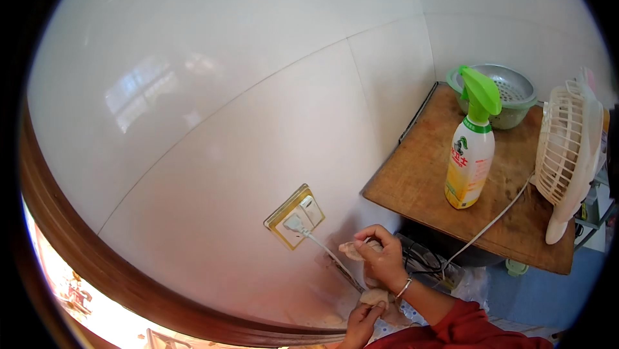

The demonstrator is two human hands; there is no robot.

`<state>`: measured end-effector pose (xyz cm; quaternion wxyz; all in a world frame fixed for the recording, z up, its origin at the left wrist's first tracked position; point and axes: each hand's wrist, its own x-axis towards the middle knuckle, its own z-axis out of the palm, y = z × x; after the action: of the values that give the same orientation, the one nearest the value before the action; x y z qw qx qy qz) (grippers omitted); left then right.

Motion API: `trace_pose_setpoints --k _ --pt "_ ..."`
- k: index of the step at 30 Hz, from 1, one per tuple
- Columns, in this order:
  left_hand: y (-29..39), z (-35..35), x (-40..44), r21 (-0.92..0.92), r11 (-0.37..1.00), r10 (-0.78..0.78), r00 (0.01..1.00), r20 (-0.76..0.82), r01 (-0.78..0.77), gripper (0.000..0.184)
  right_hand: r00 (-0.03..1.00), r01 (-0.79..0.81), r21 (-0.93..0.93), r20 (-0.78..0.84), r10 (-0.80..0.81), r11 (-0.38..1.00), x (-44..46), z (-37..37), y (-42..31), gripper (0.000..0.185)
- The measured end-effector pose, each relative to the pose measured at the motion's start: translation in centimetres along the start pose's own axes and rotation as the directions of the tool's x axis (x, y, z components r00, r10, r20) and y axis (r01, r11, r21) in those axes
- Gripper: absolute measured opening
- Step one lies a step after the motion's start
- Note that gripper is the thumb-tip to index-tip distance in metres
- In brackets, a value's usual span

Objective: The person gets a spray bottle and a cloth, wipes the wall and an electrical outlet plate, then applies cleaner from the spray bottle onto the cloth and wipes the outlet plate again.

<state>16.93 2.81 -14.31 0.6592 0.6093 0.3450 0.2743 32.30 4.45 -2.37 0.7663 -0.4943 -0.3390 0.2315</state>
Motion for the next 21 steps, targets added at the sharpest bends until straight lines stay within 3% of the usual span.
trace_pose_setpoints --k 1,2,3,4,5,6,7,8,9,10,11,14,16,17,19,21 --pt "-1.3 -0.5 0.4 0.168 0.938 0.306 0.952 0.011 -0.304 0.026 1.0 -0.002 0.001 -0.002 0.002 1.0 -0.2 -0.2 -0.7 0.008" --pt "-1.2 -0.6 0.3 0.318 0.76 0.576 0.814 0.073 -0.567 0.027 1.0 -0.016 0.085 -0.005 0.017 0.996 -0.3 -0.6 -1.4 0.009" --pt "-1.0 -0.9 0.1 0.315 0.767 0.567 0.82 0.077 -0.559 0.027 0.999 -0.035 0.165 -0.012 0.038 0.986 -0.5 -1.0 -1.9 0.011" --pt "-0.9 -1.5 -0.3 0.075 0.959 0.26 0.955 0.144 -0.273 0.027 0.998 -0.051 0.159 -0.023 0.055 0.986 -0.6 -1.5 -2.6 0.011" --pt "-0.2 -1.8 -0.9 -0.133 0.986 -0.058 0.958 0.282 0.099 0.027 0.983 -0.182 0.435 0.079 0.165 0.882 -0.5 -2.0 -3.3 0.014" --pt "0.4 -1.9 -1.4 -0.134 0.984 -0.075 0.953 0.294 0.119 0.027 0.954 -0.299 0.662 0.197 0.225 0.688 -0.3 -2.6 -3.9 0.017" --pt "1.2 -1.7 -1.7 -0.18 0.984 0.042 0.958 0.285 0.01 0.028 0.918 -0.397 0.747 0.305 0.255 0.533 -0.1 -3.2 -4.1 0.021" --pt "1.9 -1.3 -1.9 -0.226 0.969 0.161 0.949 0.27 -0.1 0.03 0.921 -0.387 0.748 0.289 0.26 0.539 -0.3 -3.5 -4.1 0.021" --pt "2.7 -0.5 -2.2 -0.427 0.897 0.24 0.938 0.251 -0.115 0.03 0.881 -0.473 0.805 0.419 0.22 0.359 -0.4 -3.7 -4.0 0.02" --pt "2.8 -0.4 -2.4 -0.431 0.897 0.234 0.936 0.263 -0.103 0.03 0.831 -0.555 0.815 0.535 0.15 0.168 -0.5 -3.7 -4.0 0.02" --pt "2.8 -0.5 -2.5 -0.439 0.893 0.227 0.942 0.246 -0.1 0.031 0.81 -0.584 0.803 0.567 0.152 0.118 -0.9 -3.6 -4.4 0.021" --pt "3.7 -0.6 -3.0 -0.496 0.863 0.244 0.936 0.252 -0.091 0.035 0.766 -0.638 0.75 0.642 0.045 0.174 -1.5 -3.4 -4.3 0.026" --pt "4.9 -0.2 -3.4 -0.31 0.946 0.137 0.982 0.128 -0.092 0.041 0.763 -0.636 0.741 0.646 0.027 0.215 -1.9 -3.1 -4.8 0.027" --pt "5.9 0.3 -3.7 -0.313 0.945 0.136 0.984 0.119 -0.093 0.041 0.747 -0.649 0.709 0.662 0.056 0.277 -2.2 -3.1 -5.0 0.028" --pt "8.4 1.3 -4.0 -0.238 0.923 0.304 0.952 -0.03 -0.302 0.045 0.726 -0.667 0.665 0.682 0.09 0.336 -2.7 -2.7 -5.2 0.03" --pt "8.7 1.2 -4.1 -0.218 0.919 0.336 0.942 -0.008 -0.329 0.046 0.704 -0.695 0.599 0.678 0.208 0.399 -3.2 -2.3 -5.1 0.043"
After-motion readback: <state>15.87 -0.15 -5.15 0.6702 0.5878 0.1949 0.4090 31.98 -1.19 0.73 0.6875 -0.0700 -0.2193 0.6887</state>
